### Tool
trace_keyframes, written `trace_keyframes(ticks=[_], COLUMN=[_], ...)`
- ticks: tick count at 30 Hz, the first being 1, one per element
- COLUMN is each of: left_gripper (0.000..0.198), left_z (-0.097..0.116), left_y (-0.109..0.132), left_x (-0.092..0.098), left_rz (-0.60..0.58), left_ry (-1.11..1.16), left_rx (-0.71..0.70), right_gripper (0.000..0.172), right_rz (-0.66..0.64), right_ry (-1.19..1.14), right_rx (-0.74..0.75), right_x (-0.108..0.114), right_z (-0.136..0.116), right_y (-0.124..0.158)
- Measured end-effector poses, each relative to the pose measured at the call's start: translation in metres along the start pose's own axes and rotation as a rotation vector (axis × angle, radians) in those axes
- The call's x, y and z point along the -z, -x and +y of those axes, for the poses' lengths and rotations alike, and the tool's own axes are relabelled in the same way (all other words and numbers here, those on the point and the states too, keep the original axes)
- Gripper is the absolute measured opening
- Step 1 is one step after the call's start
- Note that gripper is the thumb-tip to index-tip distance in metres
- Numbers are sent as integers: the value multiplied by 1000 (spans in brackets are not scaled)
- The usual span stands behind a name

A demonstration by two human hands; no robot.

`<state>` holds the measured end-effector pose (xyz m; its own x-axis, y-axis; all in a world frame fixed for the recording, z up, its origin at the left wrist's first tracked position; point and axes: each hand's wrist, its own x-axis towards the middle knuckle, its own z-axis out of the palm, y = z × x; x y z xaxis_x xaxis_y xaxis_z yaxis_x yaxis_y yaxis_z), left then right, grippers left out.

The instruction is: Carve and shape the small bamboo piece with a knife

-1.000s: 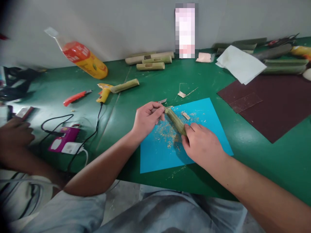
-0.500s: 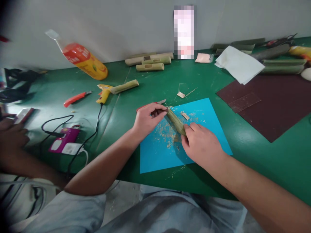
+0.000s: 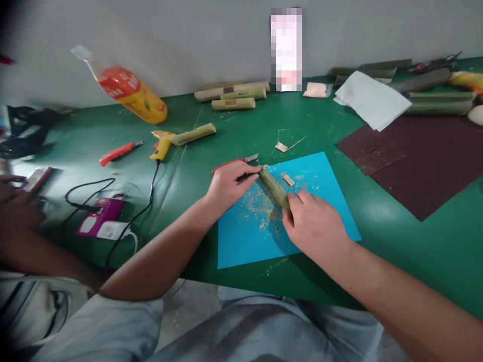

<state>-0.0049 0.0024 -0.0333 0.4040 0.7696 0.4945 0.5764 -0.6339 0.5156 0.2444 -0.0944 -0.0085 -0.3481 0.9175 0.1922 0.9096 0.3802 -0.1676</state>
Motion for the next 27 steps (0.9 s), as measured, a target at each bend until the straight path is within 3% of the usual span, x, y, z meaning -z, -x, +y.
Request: trace_keyframes(ticks=[8, 16, 22, 27], left_gripper=[22, 22, 19, 18], left_z=[9, 17, 4, 4], left_y=[-1, -4, -6, -5], left_x=[0, 0, 1, 3], left_rz=[11, 49, 6, -27], left_ry=[40, 299, 116, 7], left_rx=[32, 378, 153, 53], right_gripper=[26, 23, 23, 23], right_rz=[-72, 18, 33, 43], right_ry=[17, -76, -110, -114], right_rx=[37, 24, 41, 37], right_x=[4, -5, -8, -10], right_z=[1, 4, 5, 6], right_y=[1, 1, 2, 2])
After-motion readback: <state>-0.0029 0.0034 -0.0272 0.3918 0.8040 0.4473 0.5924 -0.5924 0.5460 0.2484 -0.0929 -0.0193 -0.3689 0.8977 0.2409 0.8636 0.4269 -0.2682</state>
